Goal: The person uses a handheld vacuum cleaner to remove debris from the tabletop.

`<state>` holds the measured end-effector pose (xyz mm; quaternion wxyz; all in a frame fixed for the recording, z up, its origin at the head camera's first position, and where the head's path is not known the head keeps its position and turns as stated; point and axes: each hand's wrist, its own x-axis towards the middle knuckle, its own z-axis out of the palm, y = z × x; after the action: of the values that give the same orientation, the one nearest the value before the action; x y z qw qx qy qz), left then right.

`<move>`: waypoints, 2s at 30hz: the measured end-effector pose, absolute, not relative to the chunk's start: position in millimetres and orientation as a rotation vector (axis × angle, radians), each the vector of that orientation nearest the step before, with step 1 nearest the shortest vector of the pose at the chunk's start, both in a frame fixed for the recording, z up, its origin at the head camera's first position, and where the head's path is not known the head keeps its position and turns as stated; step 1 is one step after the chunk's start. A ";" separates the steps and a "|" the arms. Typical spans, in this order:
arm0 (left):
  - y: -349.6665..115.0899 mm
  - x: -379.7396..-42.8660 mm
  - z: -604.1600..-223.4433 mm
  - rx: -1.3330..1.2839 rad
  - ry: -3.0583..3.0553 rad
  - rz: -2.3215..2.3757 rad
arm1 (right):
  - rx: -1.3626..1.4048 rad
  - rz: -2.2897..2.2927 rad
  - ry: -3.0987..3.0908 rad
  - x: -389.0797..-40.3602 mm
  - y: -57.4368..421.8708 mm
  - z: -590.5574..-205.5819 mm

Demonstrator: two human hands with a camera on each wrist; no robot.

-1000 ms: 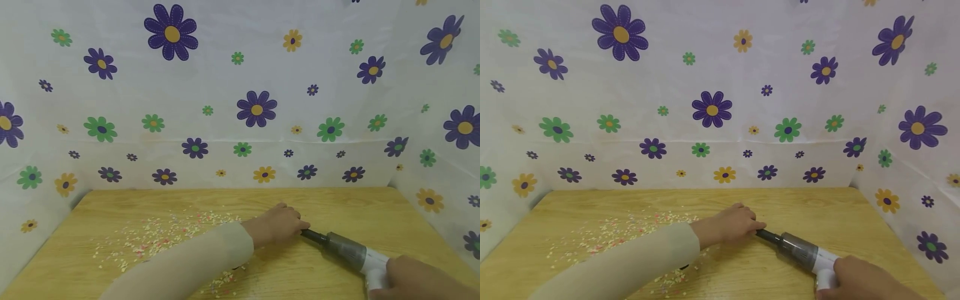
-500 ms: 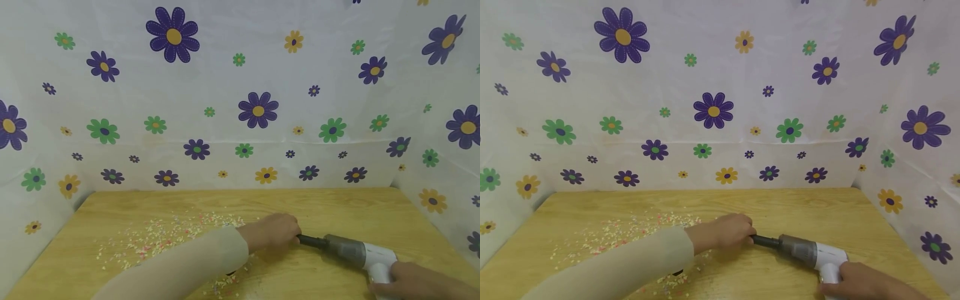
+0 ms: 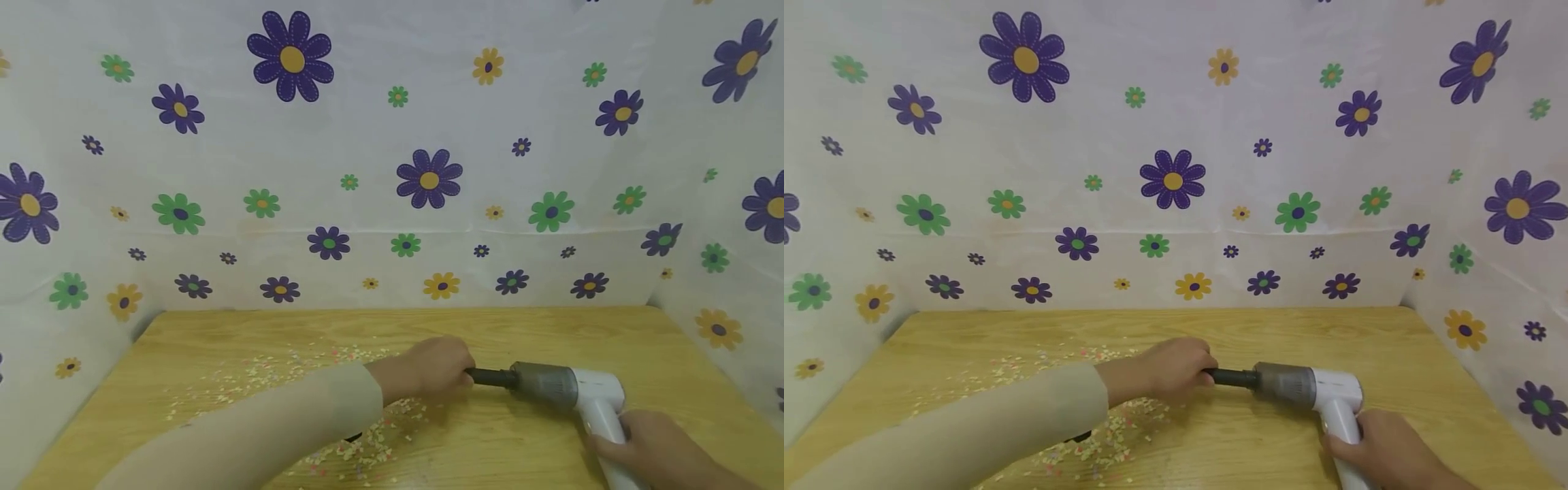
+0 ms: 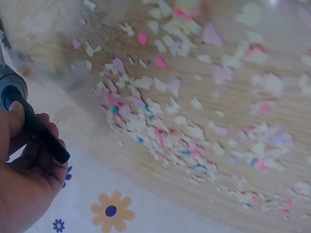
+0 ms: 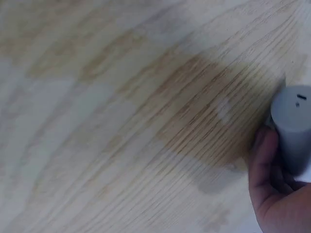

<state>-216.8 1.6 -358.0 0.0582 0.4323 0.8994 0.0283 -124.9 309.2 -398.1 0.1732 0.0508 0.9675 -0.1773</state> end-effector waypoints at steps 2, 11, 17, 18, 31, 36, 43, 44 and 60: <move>-3.7 -217.6 -354.0 1.300 2.747 0.101 | 0.131 -0.548 2.789 -129.0 305.1 -397.3; -27.7 -216.1 -340.1 1.121 2.850 0.119 | 0.076 -0.832 2.951 -153.2 279.9 -398.8; -43.9 -215.3 -333.8 1.088 2.932 0.112 | 0.124 -1.214 2.846 -177.9 257.5 -394.7; -46.9 -215.8 -333.9 1.079 2.939 0.117 | 0.131 -1.238 2.842 -181.4 253.9 -395.6; -73.5 -263.1 -336.5 1.100 2.798 0.478 | 0.147 -1.243 3.003 -235.8 238.4 -405.4; -72.7 -281.0 -334.0 1.012 2.793 0.445 | 0.139 -1.220 3.012 -240.5 238.7 -405.8; -71.5 -288.4 -341.1 1.033 2.754 0.353 | 0.161 -1.172 3.013 -242.1 237.9 -412.9; -69.8 -288.4 -341.2 1.045 2.740 0.346 | 0.158 -1.158 3.018 -241.9 240.3 -414.2; -15.0 -278.2 -346.9 1.085 2.782 0.282 | 0.191 -1.087 3.037 -234.6 312.8 -409.6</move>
<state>-278.2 -15.0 -346.9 0.0709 0.3609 0.9252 0.0938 -234.6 312.8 -409.6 -0.0449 0.0592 0.9389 -0.3362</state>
